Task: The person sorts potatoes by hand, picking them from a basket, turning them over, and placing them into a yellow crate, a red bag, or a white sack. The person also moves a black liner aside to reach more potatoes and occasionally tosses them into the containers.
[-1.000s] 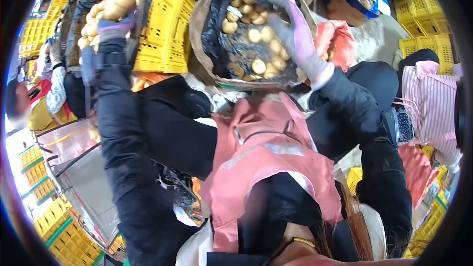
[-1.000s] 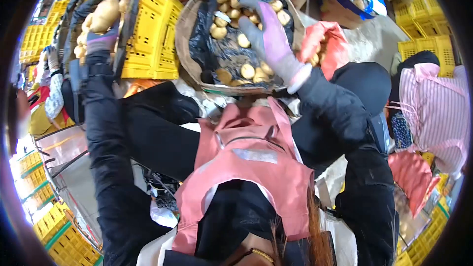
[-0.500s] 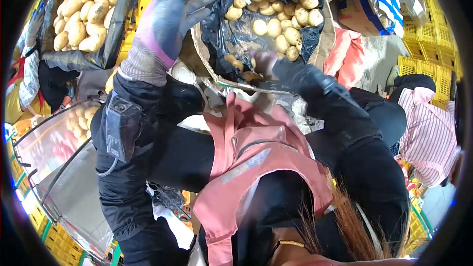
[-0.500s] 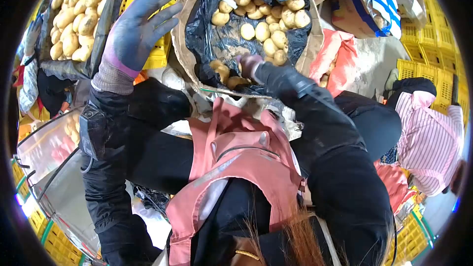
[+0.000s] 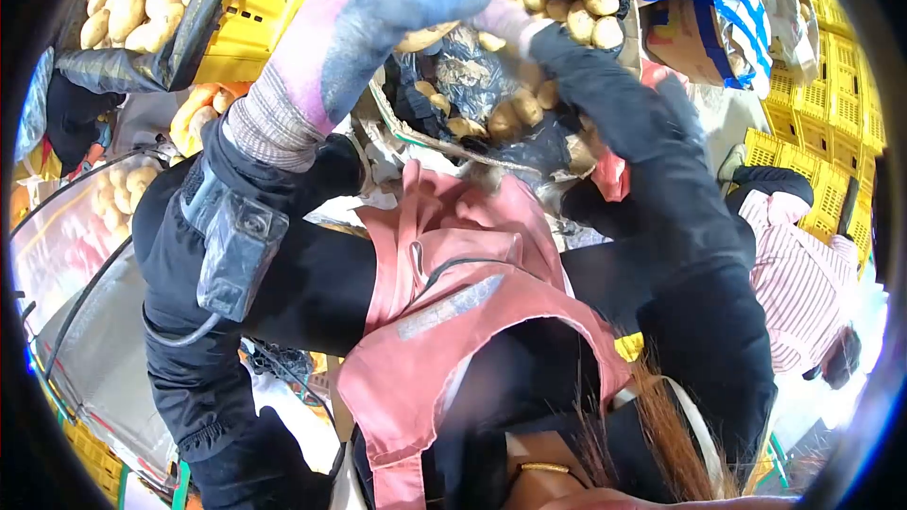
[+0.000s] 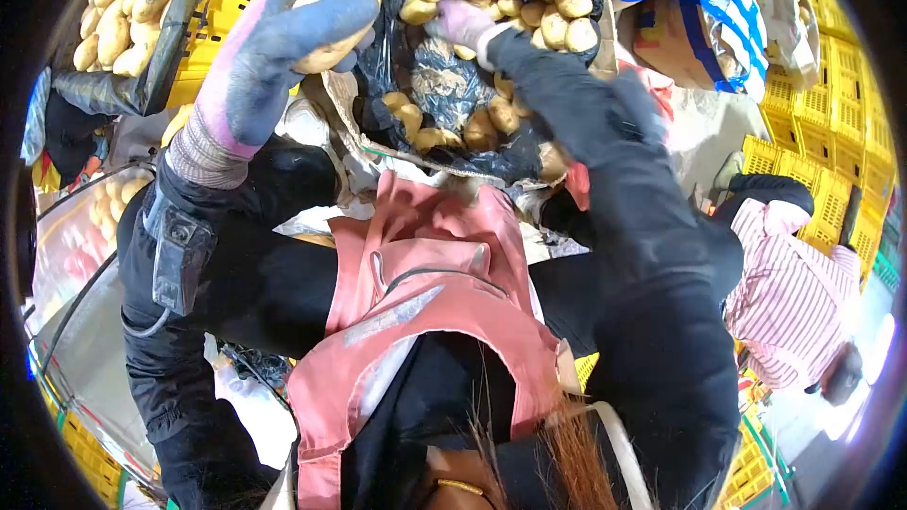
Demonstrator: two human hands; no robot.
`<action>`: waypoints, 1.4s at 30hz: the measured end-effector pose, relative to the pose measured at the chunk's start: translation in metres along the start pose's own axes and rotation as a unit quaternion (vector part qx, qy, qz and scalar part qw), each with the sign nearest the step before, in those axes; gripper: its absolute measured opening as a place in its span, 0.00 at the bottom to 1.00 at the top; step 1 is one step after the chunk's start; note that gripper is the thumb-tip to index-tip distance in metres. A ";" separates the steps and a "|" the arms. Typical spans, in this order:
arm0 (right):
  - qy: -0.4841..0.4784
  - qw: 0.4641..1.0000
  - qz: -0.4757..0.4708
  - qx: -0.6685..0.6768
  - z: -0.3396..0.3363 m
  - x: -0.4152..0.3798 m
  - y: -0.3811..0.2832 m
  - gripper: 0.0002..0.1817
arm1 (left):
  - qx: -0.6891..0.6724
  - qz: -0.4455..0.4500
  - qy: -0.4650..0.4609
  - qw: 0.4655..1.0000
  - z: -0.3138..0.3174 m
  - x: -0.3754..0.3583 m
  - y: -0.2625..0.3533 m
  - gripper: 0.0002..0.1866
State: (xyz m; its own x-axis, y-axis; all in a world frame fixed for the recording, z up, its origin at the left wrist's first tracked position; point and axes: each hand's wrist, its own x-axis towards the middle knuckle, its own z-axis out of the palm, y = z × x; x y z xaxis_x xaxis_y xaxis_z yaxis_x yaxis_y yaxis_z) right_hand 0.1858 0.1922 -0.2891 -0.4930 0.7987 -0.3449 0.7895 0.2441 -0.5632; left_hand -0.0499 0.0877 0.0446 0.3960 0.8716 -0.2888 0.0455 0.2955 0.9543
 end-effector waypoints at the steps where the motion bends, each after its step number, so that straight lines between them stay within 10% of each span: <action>1: -0.008 0.995 0.065 -0.076 0.013 -0.012 0.000 0.21 | 0.007 0.038 0.003 0.999 -0.006 0.003 -0.004 0.16; 5: 0.007 0.926 0.151 -0.345 0.051 -0.037 -0.018 0.28 | 0.022 0.133 0.020 0.991 -0.013 0.009 -0.008 0.18; 7: -0.036 0.975 0.213 -0.051 0.042 -0.035 -0.016 0.28 | 0.013 0.090 -0.010 0.996 -0.026 0.007 0.003 0.19; 9: 0.004 0.913 0.197 0.359 0.021 -0.051 -0.021 0.27 | 0.144 0.246 -0.041 0.958 -0.041 0.011 -0.017 0.19; 12: 0.043 0.889 0.060 0.451 -0.072 -0.087 -0.100 0.20 | 0.457 0.303 -0.045 0.835 -0.057 0.009 -0.038 0.25; 13: 0.065 0.884 -0.020 0.463 -0.097 -0.100 -0.131 0.19 | 0.351 0.344 -0.070 0.868 -0.053 0.004 -0.041 0.18; 14: 0.084 0.871 -0.101 0.473 -0.123 -0.114 -0.162 0.19 | 0.132 0.202 -0.060 0.968 -0.038 -0.003 -0.055 0.19; 16: 0.177 0.919 -0.213 0.281 -0.159 -0.136 -0.212 0.23 | 0.163 0.163 -0.023 0.973 -0.015 -0.012 -0.040 0.18; 18: 0.243 0.900 -0.275 0.236 -0.166 -0.145 -0.230 0.24 | -0.363 -0.129 -0.138 0.912 -0.022 -0.001 -0.035 0.20; 21: 0.257 0.839 -0.091 0.471 -0.130 -0.113 -0.197 0.18 | -0.295 -0.078 -0.039 0.951 -0.011 -0.013 -0.018 0.22; 22: 0.319 0.883 -0.036 0.342 -0.089 -0.092 -0.166 0.15 | -0.282 -0.048 -0.050 0.957 -0.010 -0.018 -0.017 0.22; 24: 0.139 0.985 0.036 0.091 0.003 -0.063 -0.090 0.15 | -0.325 0.006 -0.073 0.943 -0.003 -0.020 -0.006 0.22; 29: -0.162 0.979 0.018 -0.123 0.109 -0.072 -0.070 0.16 | -0.427 -0.030 -0.102 0.898 -0.015 -0.008 0.008 0.19; 38: -0.250 0.968 0.026 0.022 0.059 -0.114 -0.076 0.22 | -0.210 0.170 0.052 0.961 -0.005 0.032 -0.016 0.24; 42: -0.222 0.857 0.089 0.457 0.004 -0.165 -0.096 0.26 | -0.220 0.159 0.044 0.961 -0.010 0.029 -0.025 0.23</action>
State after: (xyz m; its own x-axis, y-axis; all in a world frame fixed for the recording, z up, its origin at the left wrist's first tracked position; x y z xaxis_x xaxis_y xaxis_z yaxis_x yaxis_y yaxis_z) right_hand 0.1899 0.0345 -0.1808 -0.6444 0.4412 -0.6245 0.3516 -0.5543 -0.7544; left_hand -0.0487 0.1096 0.0119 0.2460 0.9692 -0.0107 -0.4657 0.1278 0.8757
